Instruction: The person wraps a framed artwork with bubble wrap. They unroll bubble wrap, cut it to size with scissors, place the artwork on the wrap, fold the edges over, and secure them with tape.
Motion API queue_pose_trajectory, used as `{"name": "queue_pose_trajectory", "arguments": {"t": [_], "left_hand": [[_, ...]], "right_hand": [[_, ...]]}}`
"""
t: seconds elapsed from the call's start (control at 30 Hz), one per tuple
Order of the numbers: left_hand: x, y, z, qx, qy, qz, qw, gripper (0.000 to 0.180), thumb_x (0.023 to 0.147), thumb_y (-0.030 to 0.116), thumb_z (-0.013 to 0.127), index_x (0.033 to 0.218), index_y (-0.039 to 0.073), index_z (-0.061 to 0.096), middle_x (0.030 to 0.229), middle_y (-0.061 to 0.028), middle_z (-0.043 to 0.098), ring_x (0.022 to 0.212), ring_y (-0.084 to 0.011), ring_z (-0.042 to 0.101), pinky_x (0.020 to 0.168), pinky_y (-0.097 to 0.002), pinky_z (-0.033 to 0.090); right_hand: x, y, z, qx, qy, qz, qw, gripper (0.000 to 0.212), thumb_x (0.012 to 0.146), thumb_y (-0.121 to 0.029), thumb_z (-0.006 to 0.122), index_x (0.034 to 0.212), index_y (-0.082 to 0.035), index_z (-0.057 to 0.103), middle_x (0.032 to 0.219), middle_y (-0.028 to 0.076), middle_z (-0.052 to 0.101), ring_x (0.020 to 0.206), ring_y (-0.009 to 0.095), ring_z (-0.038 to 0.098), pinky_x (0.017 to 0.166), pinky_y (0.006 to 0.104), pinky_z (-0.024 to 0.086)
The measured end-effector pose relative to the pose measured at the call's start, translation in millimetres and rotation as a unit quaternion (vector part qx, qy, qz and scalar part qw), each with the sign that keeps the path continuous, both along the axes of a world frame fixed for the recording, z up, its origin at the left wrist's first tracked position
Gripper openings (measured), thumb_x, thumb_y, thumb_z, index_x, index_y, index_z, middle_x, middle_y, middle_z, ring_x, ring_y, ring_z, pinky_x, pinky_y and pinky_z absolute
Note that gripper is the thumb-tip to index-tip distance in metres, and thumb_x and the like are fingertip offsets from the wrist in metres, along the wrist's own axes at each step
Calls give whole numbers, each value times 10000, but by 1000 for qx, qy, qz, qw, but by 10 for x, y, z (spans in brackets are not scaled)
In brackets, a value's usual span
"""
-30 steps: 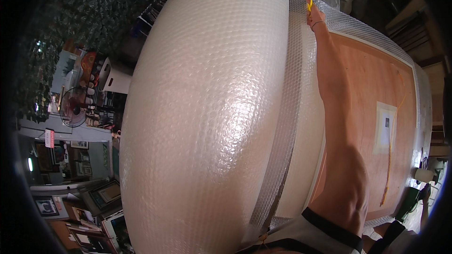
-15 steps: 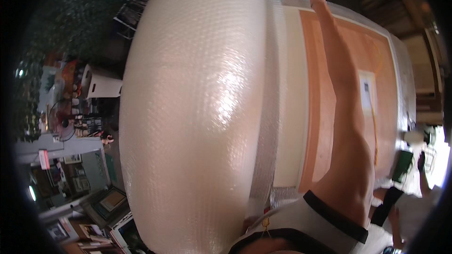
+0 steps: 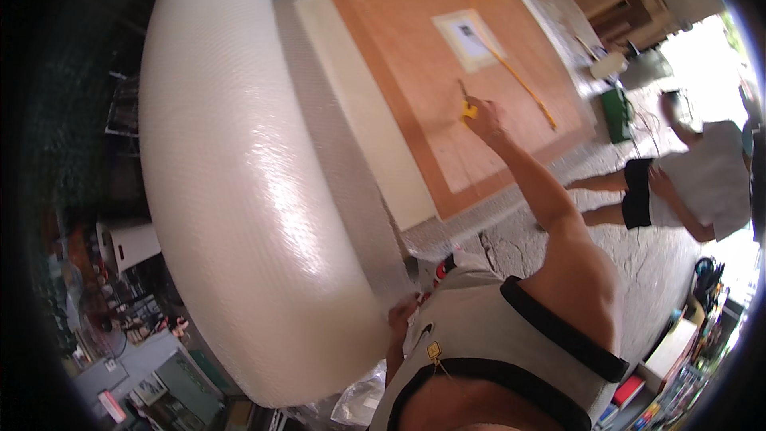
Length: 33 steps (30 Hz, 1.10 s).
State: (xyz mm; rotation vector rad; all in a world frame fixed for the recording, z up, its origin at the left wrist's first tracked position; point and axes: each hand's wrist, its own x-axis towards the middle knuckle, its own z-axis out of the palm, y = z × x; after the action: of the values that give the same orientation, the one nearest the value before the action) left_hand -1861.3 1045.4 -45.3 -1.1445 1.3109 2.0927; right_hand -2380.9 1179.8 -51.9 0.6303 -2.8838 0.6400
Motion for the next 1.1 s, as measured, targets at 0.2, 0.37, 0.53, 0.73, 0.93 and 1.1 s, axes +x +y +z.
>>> {"name": "queue_pose_trajectory", "arguments": {"t": [0.2, 0.37, 0.53, 0.73, 0.93, 1.1], "left_hand": [[-22, 445, -8, -82, 114, -15, 990, 232, 869, 153, 626, 1041, -3, 627, 991, -53, 639, 925, -143, 569, 867, -274, 414], [273, 795, -190, -108, 147, 50, 982, 260, 866, 185, 638, 1043, -4, 622, 974, -57, 636, 911, -143, 565, 848, -269, 416], [520, 1035, -504, -184, 19, -7, 983, 361, 847, 268, 639, 1063, -22, 627, 1000, -95, 647, 934, -164, 575, 856, -288, 419], [197, 928, -494, -300, 26, -126, 945, 372, 847, 340, 612, 1010, 6, 639, 960, -78, 643, 895, -166, 566, 798, -305, 416], [-609, 903, -282, -381, 82, 12, 921, 310, 835, 284, 647, 931, -10, 656, 884, -96, 663, 863, -190, 595, 801, -307, 442], [-1348, 960, -366, -469, 95, 179, 859, 341, 837, 256, 641, 1067, 7, 598, 1012, -128, 634, 949, -238, 589, 854, -334, 442]], "right_hand": [[100, -177, 488, 202, -118, 48, 971, 200, 656, -248, 674, 779, -92, 664, 898, 91, 662, 882, 299, 630, 684, 406, 511], [1250, 116, 1754, -305, -258, 217, 891, 192, 782, -205, 698, 681, -58, 626, 609, 39, 584, 650, 179, 598, 631, 351, 498], [2724, 1117, 3283, -645, -138, 516, 547, 350, 835, -155, 624, 519, -82, 494, 487, 20, 488, 459, 158, 482, 713, 341, 488], [3007, 1705, 4102, -619, 88, 689, 367, 326, 826, -17, 437, 511, -94, 476, 488, 51, 433, 440, 177, 445, 746, 280, 500], [2631, 2066, 3938, -615, 224, 684, 321, 325, 798, 42, 373, 514, -93, 457, 492, 45, 416, 438, 164, 420, 695, 253, 473], [2002, 2460, 3734, -629, 282, 682, 243, 316, 805, 32, 388, 527, -96, 465, 513, 52, 432, 447, 163, 418, 615, 267, 447]]}}
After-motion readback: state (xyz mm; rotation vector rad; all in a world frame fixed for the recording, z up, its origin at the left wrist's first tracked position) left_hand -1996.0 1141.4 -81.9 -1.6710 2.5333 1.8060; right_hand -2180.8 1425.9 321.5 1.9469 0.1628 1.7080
